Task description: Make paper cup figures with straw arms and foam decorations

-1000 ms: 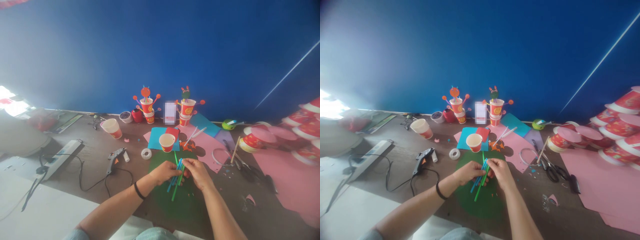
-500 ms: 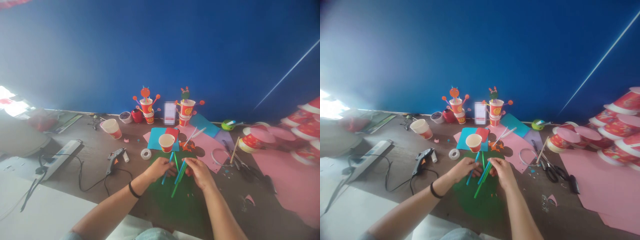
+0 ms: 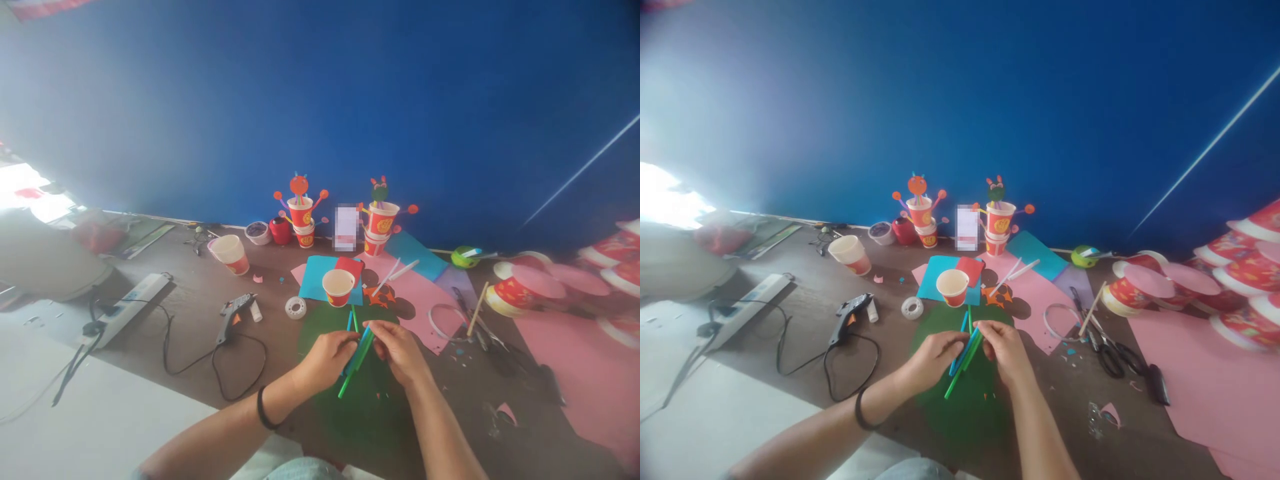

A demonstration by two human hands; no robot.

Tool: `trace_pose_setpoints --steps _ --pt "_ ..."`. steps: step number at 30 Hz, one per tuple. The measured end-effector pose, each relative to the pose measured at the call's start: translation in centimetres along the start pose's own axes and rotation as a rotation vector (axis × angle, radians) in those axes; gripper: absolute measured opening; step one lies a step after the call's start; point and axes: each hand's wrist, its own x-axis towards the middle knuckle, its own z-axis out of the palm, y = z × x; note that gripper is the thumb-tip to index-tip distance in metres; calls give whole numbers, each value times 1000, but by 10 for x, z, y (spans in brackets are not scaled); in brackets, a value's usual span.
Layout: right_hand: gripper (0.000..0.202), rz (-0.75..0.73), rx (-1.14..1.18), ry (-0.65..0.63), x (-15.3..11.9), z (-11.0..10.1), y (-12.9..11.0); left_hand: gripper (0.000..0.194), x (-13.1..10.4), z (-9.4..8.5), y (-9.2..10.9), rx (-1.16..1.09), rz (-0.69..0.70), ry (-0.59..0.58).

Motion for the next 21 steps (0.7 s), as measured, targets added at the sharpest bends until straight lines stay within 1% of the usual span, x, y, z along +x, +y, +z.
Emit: trace_pose_setpoints --steps 1,3,5,6,8,11,13,16,18,21 --pt "33 2 -1 -5 -1 1 0 34 3 6 -1 -118 -83 -59" --pt "32 9 4 -14 -2 2 0 37 10 16 -4 -382 -224 -133" --pt "32 20 10 -23 -4 4 -1 35 16 24 -7 -578 -307 -152" --pt "32 25 11 -28 -5 5 -2 34 18 27 -8 -634 -328 -144" --pt "33 29 5 -38 -7 7 -5 32 20 30 -7 -683 -345 -120" --pt "35 17 -18 -52 -12 10 -9 35 19 31 -3 -742 -348 -103" --pt "41 -6 -28 -70 -15 12 -11 38 18 29 -1 -787 -326 -90" --pt "53 -94 -65 -90 -18 13 -11 41 17 26 -2 -850 -311 -74" --pt "50 -143 -124 -92 -18 14 -9 43 16 24 -4 -875 -320 -88" --pt "42 -161 -195 -84 -16 13 -8 42 15 22 -7 -882 -330 -124"
